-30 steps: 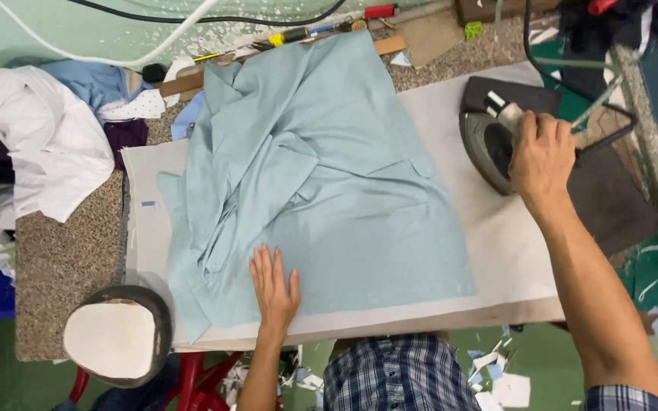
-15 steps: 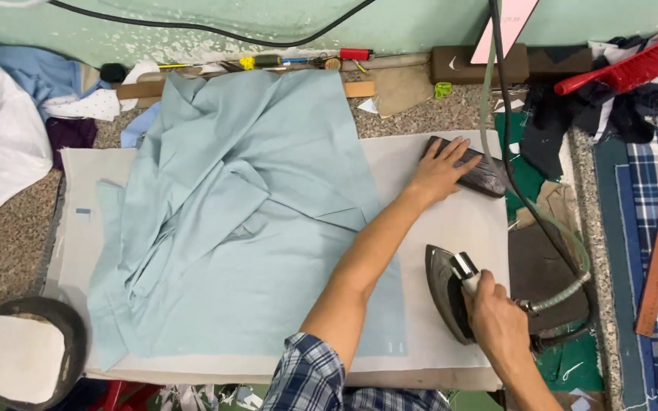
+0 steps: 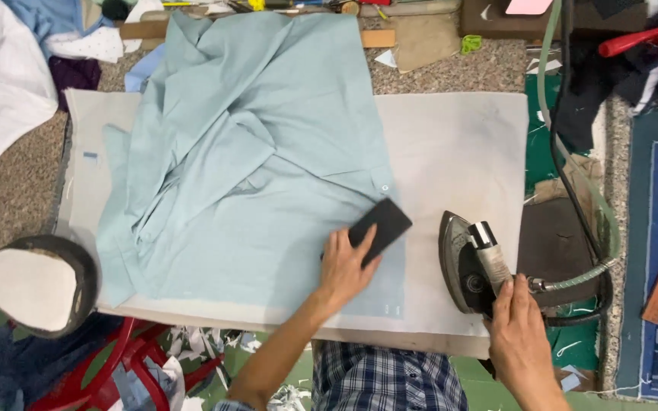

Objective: The person irons a light blue shirt on a white ironing board using a steam iron. They repeatedly smooth the fabric, reposition the shirt, and iron different sections including the body and sleeves.

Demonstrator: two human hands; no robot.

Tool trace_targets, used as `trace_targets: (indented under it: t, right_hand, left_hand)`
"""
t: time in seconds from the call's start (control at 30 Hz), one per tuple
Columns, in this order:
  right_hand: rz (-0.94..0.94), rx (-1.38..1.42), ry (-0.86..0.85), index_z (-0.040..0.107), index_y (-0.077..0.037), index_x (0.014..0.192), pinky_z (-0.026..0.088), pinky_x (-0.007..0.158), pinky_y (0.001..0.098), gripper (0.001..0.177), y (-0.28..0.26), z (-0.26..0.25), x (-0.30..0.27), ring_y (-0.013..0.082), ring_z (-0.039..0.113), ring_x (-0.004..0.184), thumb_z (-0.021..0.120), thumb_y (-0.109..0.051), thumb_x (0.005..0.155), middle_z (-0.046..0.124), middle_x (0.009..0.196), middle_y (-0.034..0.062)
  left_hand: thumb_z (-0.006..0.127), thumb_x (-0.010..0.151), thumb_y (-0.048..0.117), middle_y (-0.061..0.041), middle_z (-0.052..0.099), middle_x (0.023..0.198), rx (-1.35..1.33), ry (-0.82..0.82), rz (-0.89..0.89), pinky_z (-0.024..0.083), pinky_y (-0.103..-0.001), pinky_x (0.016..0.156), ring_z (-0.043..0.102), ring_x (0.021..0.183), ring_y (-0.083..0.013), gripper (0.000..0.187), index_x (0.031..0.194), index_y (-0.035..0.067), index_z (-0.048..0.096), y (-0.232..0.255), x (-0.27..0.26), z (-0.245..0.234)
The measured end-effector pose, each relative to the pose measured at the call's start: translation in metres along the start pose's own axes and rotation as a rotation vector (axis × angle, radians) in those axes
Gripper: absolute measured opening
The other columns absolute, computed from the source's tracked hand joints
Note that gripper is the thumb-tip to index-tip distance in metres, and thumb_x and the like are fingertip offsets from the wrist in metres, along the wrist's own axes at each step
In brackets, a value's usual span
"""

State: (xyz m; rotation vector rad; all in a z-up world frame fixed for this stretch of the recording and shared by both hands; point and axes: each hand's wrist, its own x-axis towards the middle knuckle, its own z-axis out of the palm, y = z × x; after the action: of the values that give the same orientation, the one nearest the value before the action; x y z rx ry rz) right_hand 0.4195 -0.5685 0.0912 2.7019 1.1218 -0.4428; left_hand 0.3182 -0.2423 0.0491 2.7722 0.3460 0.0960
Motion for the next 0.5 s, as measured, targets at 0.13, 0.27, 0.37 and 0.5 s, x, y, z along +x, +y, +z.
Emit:
trace_targets:
  t: [0.13,0.27,0.37,0.5]
  right_hand:
    - [0.242,0.11,-0.527,0.015,-0.01,0.163,0.072,0.084,0.0515,0.076,-0.015,-0.113,0.048,0.0349,0.069,0.115,0.04,-0.047,0.101,0.057,0.139,0.0188]
    - [0.348,0.71,-0.177,0.06,-0.002,0.127,0.046,0.084,0.049,0.047,0.007,-0.051,0.086,0.0437,0.067,0.098,0.063,-0.039,0.099,0.072,0.107,0.0281]
    - [0.467,0.823,-0.225,0.063,0.003,0.107,0.045,0.06,0.0477,0.033,0.005,-0.063,0.087,0.0315,0.06,0.069,0.069,-0.029,0.104,0.068,0.082,0.021]
    - [0.45,0.625,-0.195,0.063,0.005,0.121,0.046,0.069,0.0511,0.046,-0.025,-0.107,0.075,0.0383,0.061,0.083,0.068,-0.037,0.102,0.068,0.095,0.0258]
  left_hand:
    - [0.065,0.096,0.055,-0.031,0.055,0.123,0.047,0.0,-0.103,0.051,-0.05,0.088,0.056,0.106,-0.0396,0.065,0.151,0.023,0.049,0.058,-0.087,0.046]
    - [0.039,0.104,0.056,-0.036,0.03,0.154,-0.1,-0.371,-0.205,0.033,-0.058,0.111,0.036,0.135,-0.048,0.068,0.163,0.026,0.024,0.073,-0.092,0.031]
    - [0.06,0.094,0.057,-0.015,0.069,0.126,-0.411,0.414,-0.078,0.049,-0.047,0.086,0.061,0.117,-0.0317,0.055,0.119,0.01,0.076,0.042,-0.123,-0.055]
    - [0.049,0.109,0.043,-0.018,0.064,0.129,-0.706,0.609,0.282,0.061,-0.054,0.097,0.065,0.116,-0.0362,0.049,0.124,-0.002,0.063,-0.003,-0.252,-0.241]
